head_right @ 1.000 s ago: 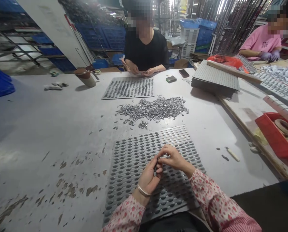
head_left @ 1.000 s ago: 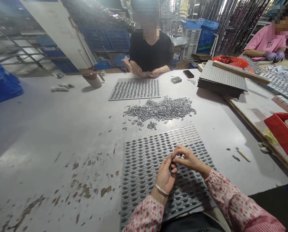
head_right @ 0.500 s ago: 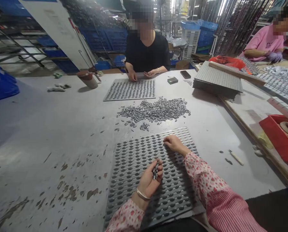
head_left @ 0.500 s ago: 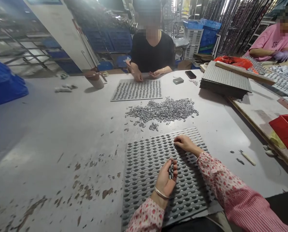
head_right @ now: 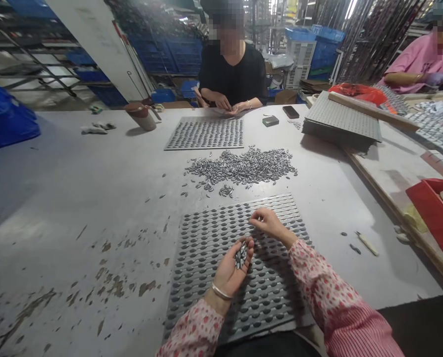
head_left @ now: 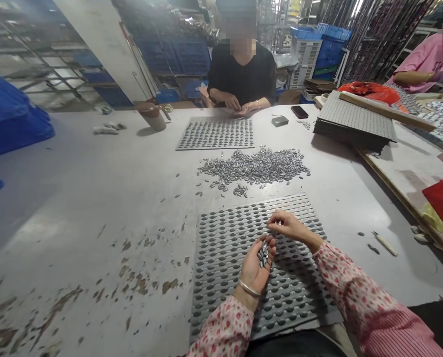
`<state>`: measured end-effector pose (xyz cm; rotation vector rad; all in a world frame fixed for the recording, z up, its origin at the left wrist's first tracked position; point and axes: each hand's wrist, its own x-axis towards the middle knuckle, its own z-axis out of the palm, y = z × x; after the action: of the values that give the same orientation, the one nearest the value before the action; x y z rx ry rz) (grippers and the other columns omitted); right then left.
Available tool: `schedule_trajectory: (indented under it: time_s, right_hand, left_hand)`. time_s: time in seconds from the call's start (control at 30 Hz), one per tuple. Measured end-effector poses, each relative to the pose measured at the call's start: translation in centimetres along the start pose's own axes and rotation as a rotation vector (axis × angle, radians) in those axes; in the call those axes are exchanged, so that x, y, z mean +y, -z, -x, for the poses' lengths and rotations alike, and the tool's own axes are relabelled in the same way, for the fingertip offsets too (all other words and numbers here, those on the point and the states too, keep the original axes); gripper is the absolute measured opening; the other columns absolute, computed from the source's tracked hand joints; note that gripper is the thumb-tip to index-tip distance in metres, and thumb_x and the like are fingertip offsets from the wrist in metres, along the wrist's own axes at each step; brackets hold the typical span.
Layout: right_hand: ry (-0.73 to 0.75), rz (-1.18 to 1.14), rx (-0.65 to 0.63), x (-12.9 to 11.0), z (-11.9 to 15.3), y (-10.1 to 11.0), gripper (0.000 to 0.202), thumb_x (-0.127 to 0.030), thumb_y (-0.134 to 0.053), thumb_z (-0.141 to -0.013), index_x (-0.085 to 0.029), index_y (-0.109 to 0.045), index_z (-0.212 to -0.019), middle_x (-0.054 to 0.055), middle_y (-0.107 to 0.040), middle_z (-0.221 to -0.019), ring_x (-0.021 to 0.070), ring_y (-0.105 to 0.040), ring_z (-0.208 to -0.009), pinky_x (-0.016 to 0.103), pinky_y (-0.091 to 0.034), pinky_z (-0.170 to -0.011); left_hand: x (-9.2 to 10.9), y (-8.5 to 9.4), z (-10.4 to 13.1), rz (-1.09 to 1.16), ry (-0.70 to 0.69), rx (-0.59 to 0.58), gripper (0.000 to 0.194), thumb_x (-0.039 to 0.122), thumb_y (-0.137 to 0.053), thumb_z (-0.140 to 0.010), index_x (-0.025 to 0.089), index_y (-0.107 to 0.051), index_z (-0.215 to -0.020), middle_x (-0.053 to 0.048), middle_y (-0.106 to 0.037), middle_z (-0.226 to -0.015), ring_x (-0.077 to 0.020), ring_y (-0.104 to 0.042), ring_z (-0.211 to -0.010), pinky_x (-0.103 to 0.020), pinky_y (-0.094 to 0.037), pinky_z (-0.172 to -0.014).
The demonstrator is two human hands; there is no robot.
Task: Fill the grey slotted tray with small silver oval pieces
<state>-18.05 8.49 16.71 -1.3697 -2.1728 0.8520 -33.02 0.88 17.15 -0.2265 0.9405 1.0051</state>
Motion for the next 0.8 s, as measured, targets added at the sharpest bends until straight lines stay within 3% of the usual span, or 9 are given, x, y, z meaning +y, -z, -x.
schedule_trajectory:
  time_s: [0.13,0.3,0.4,0.6,0.7,0.8]
  right_hand:
    - [0.199,-0.005,-0.158,-2.3,1.5,0.3,0.015,-0.03,-0.059,-0.082,-0.021,-0.067,-0.091,0.005,-0.059,-0.088,0.0167,-0.051,-0.085,0.029,-0.04,-0.077]
    - [0.169,0.066,-0.102,-2.4,1.8,-0.7,0.012,-0.024,-0.056,-0.084,-0.017,-0.065,-0.082,0.006,-0.058,-0.084,0.0179,-0.049,-0.083,0.031,-0.04,-0.076]
    - [0.175,0.075,-0.075,-2.0,1.9,-1.0,0.013,-0.023,-0.054,-0.085,-0.017,-0.064,-0.088,0.007,-0.057,-0.086,0.0179,-0.049,-0.084,0.031,-0.041,-0.077]
    - [0.212,0.068,-0.149,-2.4,2.0,-0.6,0.013,-0.022,-0.053,-0.086,-0.019,-0.065,-0.087,0.006,-0.058,-0.085,0.0174,-0.05,-0.084,0.029,-0.041,-0.076]
    - [0.171,-0.003,-0.076,-2.6,2.2,-0.5,0.015,-0.023,-0.049,-0.088,-0.018,-0.063,-0.087,0.006,-0.058,-0.084,0.017,-0.051,-0.083,0.029,-0.041,-0.076]
    - [0.111,-0.076,0.03,-2.4,2.6,-0.7,0.016,-0.025,-0.048,-0.088,-0.019,-0.062,-0.085,0.004,-0.059,-0.08,0.0164,-0.052,-0.081,0.03,-0.04,-0.076]
  left_hand:
    - [-0.1,0.0,-0.5,-0.032,-0.088,-0.089,0.019,0.007,-0.047,-0.082,0.013,-0.063,-0.089,-0.006,-0.067,-0.087,-0.0112,-0.063,-0.07,-0.024,-0.055,-0.064]
    - [-0.1,0.3,-0.7,-0.032,-0.091,-0.125,0.018,0.01,-0.049,-0.082,0.013,-0.066,-0.089,-0.006,-0.068,-0.091,-0.0126,-0.063,-0.076,-0.027,-0.054,-0.07]
    - [0.0,0.3,-0.6,-0.028,-0.074,-0.128,0.018,0.015,-0.05,-0.083,0.013,-0.066,-0.091,-0.007,-0.068,-0.094,-0.0141,-0.063,-0.079,-0.028,-0.054,-0.071]
    - [-0.1,-0.1,-0.4,-0.03,-0.098,-0.117,0.017,0.015,-0.05,-0.083,0.011,-0.066,-0.088,-0.007,-0.068,-0.091,-0.0138,-0.063,-0.078,-0.028,-0.054,-0.072]
    - [-0.2,0.0,-0.3,-0.08,-0.141,-0.126,0.015,0.019,-0.054,-0.081,0.011,-0.065,-0.088,-0.007,-0.068,-0.089,-0.0144,-0.063,-0.077,-0.027,-0.054,-0.068]
    - [-0.1,0.3,-0.3,-0.212,-0.17,-0.103,0.018,0.028,-0.063,-0.076,0.012,-0.064,-0.085,-0.005,-0.066,-0.078,-0.0123,-0.061,-0.064,-0.021,-0.05,-0.053]
